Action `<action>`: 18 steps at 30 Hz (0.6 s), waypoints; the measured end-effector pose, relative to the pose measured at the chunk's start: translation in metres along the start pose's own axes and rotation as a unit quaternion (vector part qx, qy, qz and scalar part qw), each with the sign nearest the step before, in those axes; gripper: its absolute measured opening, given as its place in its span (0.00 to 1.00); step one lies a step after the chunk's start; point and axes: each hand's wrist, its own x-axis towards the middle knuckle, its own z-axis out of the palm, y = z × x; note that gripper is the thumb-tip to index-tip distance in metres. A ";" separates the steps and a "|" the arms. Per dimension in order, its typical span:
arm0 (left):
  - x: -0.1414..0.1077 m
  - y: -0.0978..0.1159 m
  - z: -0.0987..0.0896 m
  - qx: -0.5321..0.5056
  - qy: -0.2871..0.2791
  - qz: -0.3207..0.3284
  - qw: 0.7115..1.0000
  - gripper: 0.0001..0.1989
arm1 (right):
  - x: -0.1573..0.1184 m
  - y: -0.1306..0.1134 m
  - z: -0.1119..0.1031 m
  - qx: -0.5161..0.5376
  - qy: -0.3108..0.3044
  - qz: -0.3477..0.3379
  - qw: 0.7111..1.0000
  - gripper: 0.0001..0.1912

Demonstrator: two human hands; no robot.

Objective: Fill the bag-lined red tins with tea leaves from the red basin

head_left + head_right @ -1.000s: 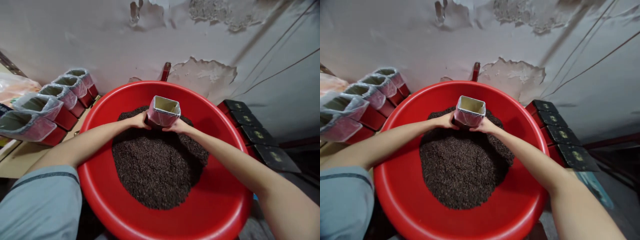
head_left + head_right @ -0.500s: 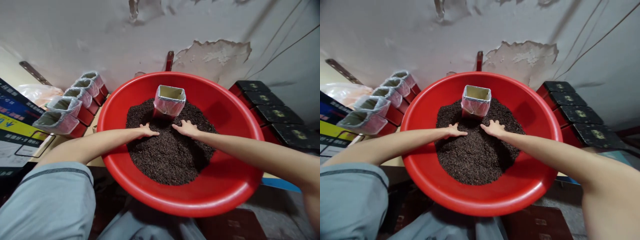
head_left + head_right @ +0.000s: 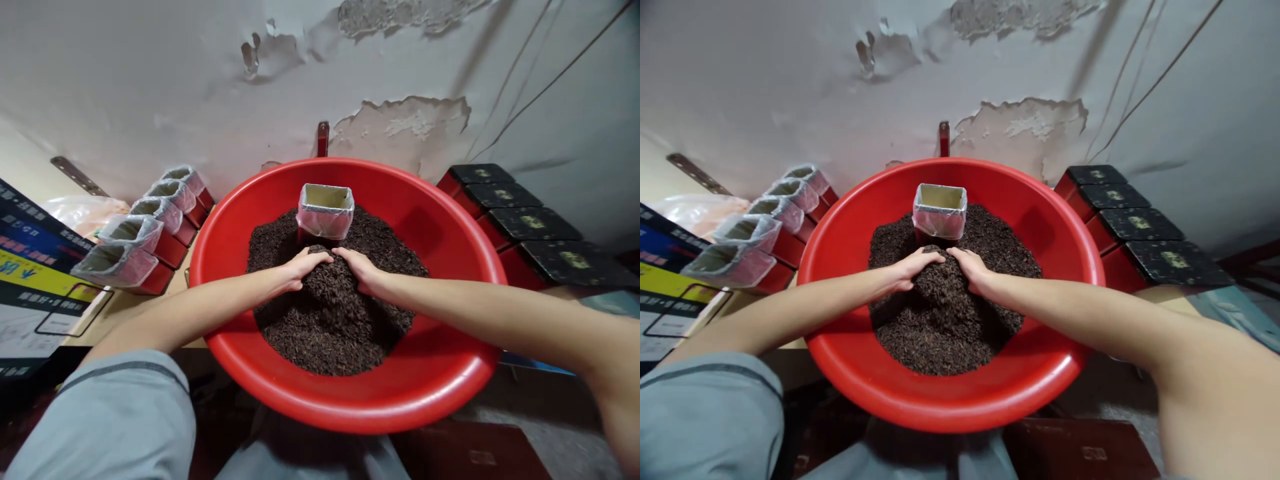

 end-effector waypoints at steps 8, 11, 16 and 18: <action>-0.046 0.095 -0.003 -0.010 -0.074 0.146 0.986 0.24 | -0.019 -0.093 -0.014 0.202 -0.078 -0.144 0.966 0.22; -0.032 0.138 -0.001 0.053 -0.065 0.215 0.973 0.20 | -0.003 -0.130 -0.033 0.205 -0.060 -0.189 0.958 0.16; 0.007 0.183 0.001 0.169 0.014 0.218 0.961 0.06 | 0.023 -0.162 -0.046 0.151 0.012 -0.210 0.966 0.09; 0.007 0.191 -0.002 0.191 0.036 0.234 0.953 0.04 | 0.025 -0.168 -0.049 0.121 0.021 -0.251 0.960 0.12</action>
